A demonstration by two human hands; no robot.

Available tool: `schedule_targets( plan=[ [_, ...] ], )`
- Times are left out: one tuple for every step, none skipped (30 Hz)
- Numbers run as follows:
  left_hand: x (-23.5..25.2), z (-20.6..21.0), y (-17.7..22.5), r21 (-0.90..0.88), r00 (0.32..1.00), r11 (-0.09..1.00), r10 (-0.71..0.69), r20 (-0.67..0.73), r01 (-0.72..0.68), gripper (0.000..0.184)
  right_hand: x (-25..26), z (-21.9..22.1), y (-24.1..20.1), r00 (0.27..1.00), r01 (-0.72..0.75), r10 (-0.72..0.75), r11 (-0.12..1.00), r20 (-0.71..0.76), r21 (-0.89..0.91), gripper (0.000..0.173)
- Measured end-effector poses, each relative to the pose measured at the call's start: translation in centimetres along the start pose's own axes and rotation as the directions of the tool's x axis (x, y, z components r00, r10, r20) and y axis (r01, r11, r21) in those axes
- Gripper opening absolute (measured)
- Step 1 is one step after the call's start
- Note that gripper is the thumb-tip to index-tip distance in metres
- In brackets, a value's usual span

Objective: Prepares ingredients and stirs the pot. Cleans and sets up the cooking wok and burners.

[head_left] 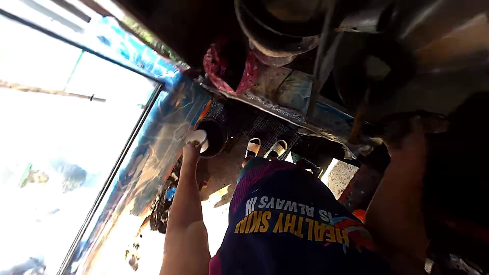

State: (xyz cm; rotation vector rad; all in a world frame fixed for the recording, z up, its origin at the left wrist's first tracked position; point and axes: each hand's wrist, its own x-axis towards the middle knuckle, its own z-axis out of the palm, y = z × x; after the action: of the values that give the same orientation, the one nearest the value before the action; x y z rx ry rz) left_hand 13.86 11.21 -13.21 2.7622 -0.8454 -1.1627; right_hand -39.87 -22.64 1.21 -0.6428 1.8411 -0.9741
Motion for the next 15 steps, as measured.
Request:
schedule_targets(
  plan=[
    [0.4, 0.4, -0.8, 0.009, 0.999, 0.999, -0.052, 0.006, 0.052, 0.04, -1.0, 0.2, -0.3, 0.999, 0.005, -0.006, 0.999, -0.046, -0.034, 0.058],
    [0.5, 0.5, -1.1, 0.004, 0.995, 0.995, -0.095, 0.005, 0.095, 0.046, -1.9, 0.3, -0.4, 0.995, 0.006, -0.011, 0.999, -0.094, -0.047, 0.061],
    [0.6, 0.4, -0.8, -0.013, 0.993, 0.993, -0.117, -0.003, 0.117, 0.051, -2.5, 0.3, -0.5, 0.991, -0.005, 0.0, 0.999, -0.13, -0.037, 0.065],
    [0.6, 0.0, 0.0, -0.03, 0.993, 0.993, -0.114, -0.014, 0.114, 0.053, -2.9, 0.1, -0.5, 0.988, -0.013, 0.011, 1.0, -0.156, -0.012, 0.067],
    [0.6, -0.3, 1.3, -0.036, 0.996, 0.995, -0.093, -0.016, 0.092, 0.052, -3.2, 0.0, -0.4, 0.984, -0.006, 0.01, 1.0, -0.178, 0.021, 0.065],
    [0.4, -0.7, 2.9, -0.045, 0.999, 0.998, -0.05, -0.01, 0.049, 0.049, -3.6, -0.2, -0.5, 0.982, -0.005, 0.014, 0.999, -0.189, 0.049, 0.063],
    [0.1, -0.8, 4.7, -0.065, 1.0, 0.998, 0.011, 0.005, -0.01, 0.045, -3.7, -0.5, -0.3, 0.983, -0.006, 0.019, 0.997, -0.182, 0.074, 0.06],
    [-0.2, -0.8, 6.8, -0.086, 0.996, 0.993, 0.083, 0.022, -0.081, 0.041, -4.0, -0.8, 0.0, 0.985, -0.011, 0.029, 0.995, -0.17, 0.103, 0.057],
    [-0.6, -0.7, 9.1, -0.107, 0.987, 0.984, 0.152, 0.056, -0.145, 0.039, -4.1, -1.0, 0.3, 0.986, -0.017, 0.036, 0.993, -0.162, 0.116, 0.054],
    [-1.2, -0.6, 11.5, -0.123, 0.971, 0.97, 0.22, 0.092, -0.208, 0.038, -4.3, -1.2, 0.7, 0.986, -0.02, 0.038, 0.994, -0.164, 0.111, 0.052],
    [-1.8, -0.4, 14.0, -0.126, 0.948, 0.952, 0.293, 0.127, -0.277, 0.037, -4.6, -1.5, 1.0, 0.983, -0.027, 0.04, 0.997, -0.179, 0.074, 0.05],
    [-2.5, -0.2, 16.5, -0.111, 0.917, 0.929, 0.367, 0.159, -0.352, 0.036, -4.8, -2.0, 1.3, 0.977, -0.029, 0.028, 1.0, -0.211, -0.002, 0.047],
    [-3.2, 0.0, 18.8, -0.085, 0.88, 0.9, 0.435, 0.192, -0.427, 0.036, -4.7, -2.9, 1.5, 0.97, -0.036, 0.007, 0.993, -0.243, -0.113, 0.046],
    [-3.9, 0.3, 20.9, -0.056, 0.843, 0.87, 0.489, 0.226, -0.49, 0.036, -4.4, -4.2, 1.6, 0.964, -0.057, -0.02, 0.958, -0.265, -0.28, 0.049],
    [-4.7, 0.5, 22.8, -0.025, 0.808, 0.84, 0.529, 0.261, -0.542, 0.036, -4.2, -5.5, 1.3, 0.96, -0.114, -0.024, 0.875, -0.277, -0.471, 0.057]
  ],
)
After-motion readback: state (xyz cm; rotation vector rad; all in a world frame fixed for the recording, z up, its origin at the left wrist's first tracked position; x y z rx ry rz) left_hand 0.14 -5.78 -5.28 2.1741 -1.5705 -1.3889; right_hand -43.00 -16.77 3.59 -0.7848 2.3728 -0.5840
